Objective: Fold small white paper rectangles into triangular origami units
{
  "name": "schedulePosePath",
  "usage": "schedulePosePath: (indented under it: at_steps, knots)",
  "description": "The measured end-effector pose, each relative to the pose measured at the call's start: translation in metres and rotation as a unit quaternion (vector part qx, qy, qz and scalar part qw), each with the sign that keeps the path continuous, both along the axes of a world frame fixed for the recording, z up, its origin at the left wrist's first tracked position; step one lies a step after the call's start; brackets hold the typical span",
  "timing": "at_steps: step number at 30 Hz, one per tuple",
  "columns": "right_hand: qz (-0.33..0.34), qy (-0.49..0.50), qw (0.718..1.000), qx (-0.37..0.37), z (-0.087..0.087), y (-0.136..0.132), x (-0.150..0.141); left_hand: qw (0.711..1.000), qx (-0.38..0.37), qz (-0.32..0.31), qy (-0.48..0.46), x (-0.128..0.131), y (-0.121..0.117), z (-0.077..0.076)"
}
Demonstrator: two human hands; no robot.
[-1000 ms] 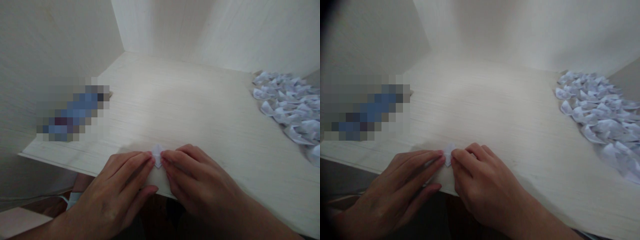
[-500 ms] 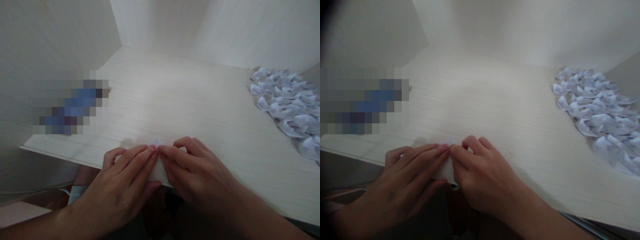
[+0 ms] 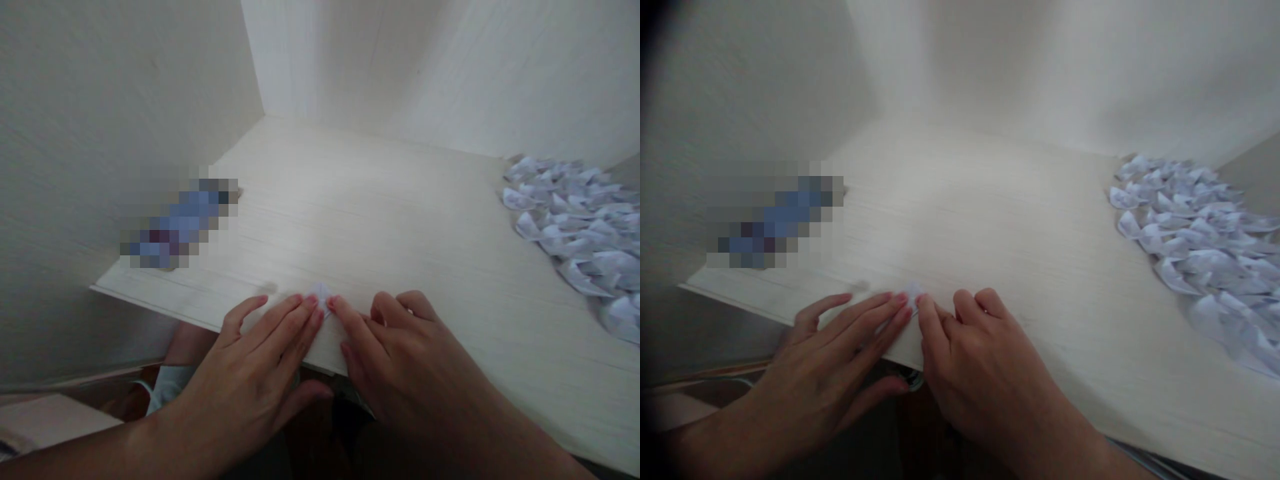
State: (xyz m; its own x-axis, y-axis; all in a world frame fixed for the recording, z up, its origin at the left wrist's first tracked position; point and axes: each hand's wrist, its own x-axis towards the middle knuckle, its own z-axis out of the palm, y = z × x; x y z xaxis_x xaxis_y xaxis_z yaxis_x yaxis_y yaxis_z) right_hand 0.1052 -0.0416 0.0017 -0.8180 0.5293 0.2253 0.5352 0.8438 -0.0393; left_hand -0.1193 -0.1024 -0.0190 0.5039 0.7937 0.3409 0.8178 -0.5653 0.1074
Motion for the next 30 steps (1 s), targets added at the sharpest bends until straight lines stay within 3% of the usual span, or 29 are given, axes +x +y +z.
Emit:
schedulePosePath:
  at_steps: [5,12,17,23,27,30]
  knots:
    - [-0.004,-0.003,0.999,0.033,0.005,-0.001,-0.009,0.997,-0.077,0.007,-0.032,0.007,0.016,0.014]
    - [-0.034,0.071,0.997,0.001,-0.003,-0.003,0.002,0.98,-0.174,0.095,-0.029,0.022,0.046,0.041]
    - [-0.014,0.167,0.986,-0.022,-0.01,0.001,0.001,0.966,-0.19,0.118,-0.128,0.022,0.049,0.036]
    - [-0.138,0.267,0.943,-0.144,-0.012,0.014,-0.013,0.951,-0.192,0.107,-0.218,0.017,0.044,0.027]
    - [-0.128,0.323,0.907,-0.238,-0.006,0.016,-0.016,0.909,-0.204,0.099,-0.35,0.017,0.042,0.025]
    - [-0.11,0.371,0.891,-0.239,-0.003,0.014,-0.017,0.853,-0.218,0.093,-0.465,0.019,0.042,0.02]
